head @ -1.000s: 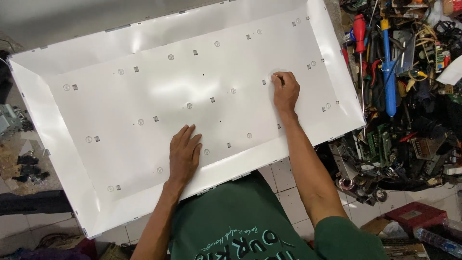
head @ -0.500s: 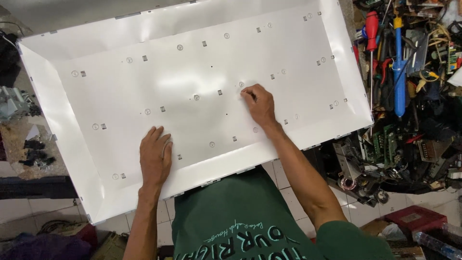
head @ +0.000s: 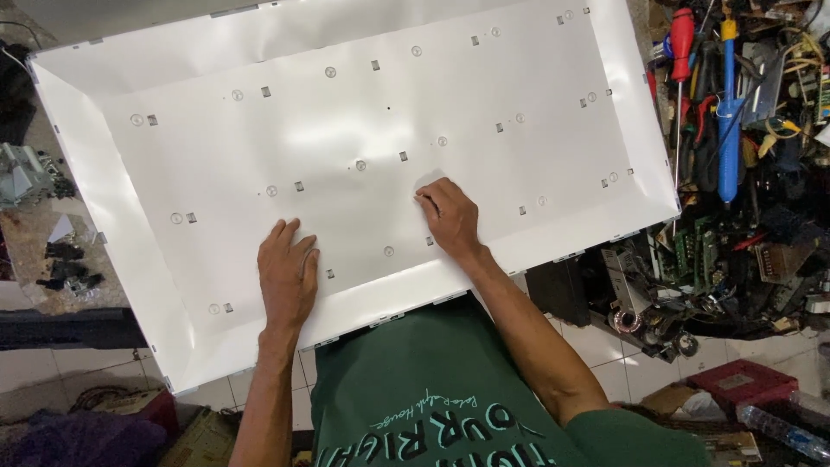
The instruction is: Reinstalling the internal layers and the LCD panel of a television during a repair process.
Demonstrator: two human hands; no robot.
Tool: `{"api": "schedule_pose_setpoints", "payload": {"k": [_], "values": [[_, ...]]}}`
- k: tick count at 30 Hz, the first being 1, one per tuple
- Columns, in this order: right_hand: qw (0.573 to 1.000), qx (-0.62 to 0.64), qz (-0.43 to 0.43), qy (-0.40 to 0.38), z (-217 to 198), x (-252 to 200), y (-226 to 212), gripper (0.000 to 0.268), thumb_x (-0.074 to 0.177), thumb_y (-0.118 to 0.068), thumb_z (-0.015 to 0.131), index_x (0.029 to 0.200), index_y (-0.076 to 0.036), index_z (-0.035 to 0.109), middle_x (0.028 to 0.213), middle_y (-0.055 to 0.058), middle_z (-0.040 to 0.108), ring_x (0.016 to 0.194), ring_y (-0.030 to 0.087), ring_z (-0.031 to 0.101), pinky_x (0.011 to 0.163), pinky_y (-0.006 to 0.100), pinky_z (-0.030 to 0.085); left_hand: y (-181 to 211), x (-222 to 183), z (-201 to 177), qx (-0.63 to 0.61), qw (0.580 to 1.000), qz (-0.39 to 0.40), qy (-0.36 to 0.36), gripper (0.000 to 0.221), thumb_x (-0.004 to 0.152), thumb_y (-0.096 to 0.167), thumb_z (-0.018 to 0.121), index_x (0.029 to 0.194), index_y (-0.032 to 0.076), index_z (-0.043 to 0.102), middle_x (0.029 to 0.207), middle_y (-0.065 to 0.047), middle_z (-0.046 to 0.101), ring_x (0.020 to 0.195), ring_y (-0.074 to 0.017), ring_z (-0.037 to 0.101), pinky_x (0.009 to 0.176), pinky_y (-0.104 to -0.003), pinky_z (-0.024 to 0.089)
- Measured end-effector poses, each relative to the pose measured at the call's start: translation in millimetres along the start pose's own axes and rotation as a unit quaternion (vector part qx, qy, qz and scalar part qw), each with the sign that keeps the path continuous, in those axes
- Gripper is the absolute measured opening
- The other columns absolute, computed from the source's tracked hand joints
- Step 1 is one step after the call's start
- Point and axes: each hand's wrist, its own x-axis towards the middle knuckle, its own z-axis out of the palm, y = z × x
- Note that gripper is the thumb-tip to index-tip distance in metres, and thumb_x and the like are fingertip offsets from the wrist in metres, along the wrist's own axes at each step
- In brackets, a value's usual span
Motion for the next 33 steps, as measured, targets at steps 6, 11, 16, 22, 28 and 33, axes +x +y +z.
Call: {"api": "schedule_pose_setpoints", "payload": {"k": [6, 11, 16, 22, 28, 33], "values": [[0.998, -0.051, -0.031, -0.011, 1.9, -3.6, 9.2, 0.01, 0.104, -0.018, 0.065, 0.098, -0.015, 0.072, 0.082, 0.002, 0.064, 0.076, 0.019, 0.067, 0.064, 0.03, 0.057, -2.6, -1.2, 2.0, 0.009, 1.0, 0.008, 0.001, 0.024, 0.105, 0.022, 0.061, 0.123, 0.013, 0.075, 0.148, -0.007, 0.06, 0.149, -0.0277, 0.043, 0.128, -0.043, 0.028], [0.994, -0.094, -0.033, -0.049, -0.3, 0.9, 1.2, 0.011, 0.105, -0.017, 0.063, 0.099, -0.013, 0.071, 0.082, 0.005, 0.064, 0.075, 0.019, 0.067, 0.062, 0.029, 0.057, -5.6, -1.0, 5.0, 0.018, 1.0, 0.016, 0.005, 0.023, 0.104, 0.021, 0.063, 0.123, 0.014, 0.075, 0.149, -0.007, 0.06, 0.149, -0.0274, 0.043, 0.128, -0.044, 0.028], [0.98, -0.177, -0.028, -0.082, 12.0, 4.7, 1.5, 0.015, 0.103, -0.016, 0.06, 0.092, -0.012, 0.07, 0.077, 0.003, 0.058, 0.068, 0.016, 0.061, 0.053, 0.026, 0.051, -4.0, -1.3, 0.6, 0.012, 1.0, 0.011, -0.01, 0.024, 0.105, 0.022, 0.062, 0.123, 0.013, 0.074, 0.149, -0.007, 0.059, 0.15, -0.0272, 0.042, 0.128, -0.044, 0.028], [0.983, -0.158, -0.024, -0.09, 10.8, 1.0, 5.1, 0.015, 0.102, -0.014, 0.059, 0.093, -0.009, 0.069, 0.078, 0.004, 0.057, 0.069, 0.02, 0.062, 0.052, 0.032, 0.05, -9.8, -2.4, -2.2, -0.005, 1.0, 0.015, 0.003, 0.023, 0.104, 0.019, 0.063, 0.123, 0.013, 0.074, 0.146, -0.008, 0.06, 0.148, -0.0283, 0.045, 0.127, -0.045, 0.03], [0.992, -0.108, -0.001, -0.067, 3.4, -0.7, -13.1, 0.015, 0.105, -0.021, 0.062, 0.098, -0.01, 0.07, 0.078, 0.006, 0.059, 0.069, 0.022, 0.063, 0.054, 0.033, 0.051, -66.4, -4.8, -47.8, -0.025, 0.979, 0.044, 0.197, 0.01, 0.103, 0.006, 0.069, 0.11, 0.007, 0.076, 0.119, -0.008, 0.072, 0.114, -0.0268, 0.066, 0.106, -0.043, 0.05], [0.99, -0.136, 0.001, -0.034, 16.7, -3.8, 0.1, 0.019, 0.106, -0.022, 0.06, 0.091, -0.012, 0.067, 0.074, 0.005, 0.057, 0.067, 0.02, 0.062, 0.053, 0.031, 0.05, -225.9, -9.3, -67.3, 0.139, 0.928, -0.011, 0.347, 0.011, 0.108, 0.016, 0.072, 0.115, 0.013, 0.081, 0.101, -0.006, 0.076, 0.09, -0.0254, 0.071, 0.088, -0.039, 0.056]]}}
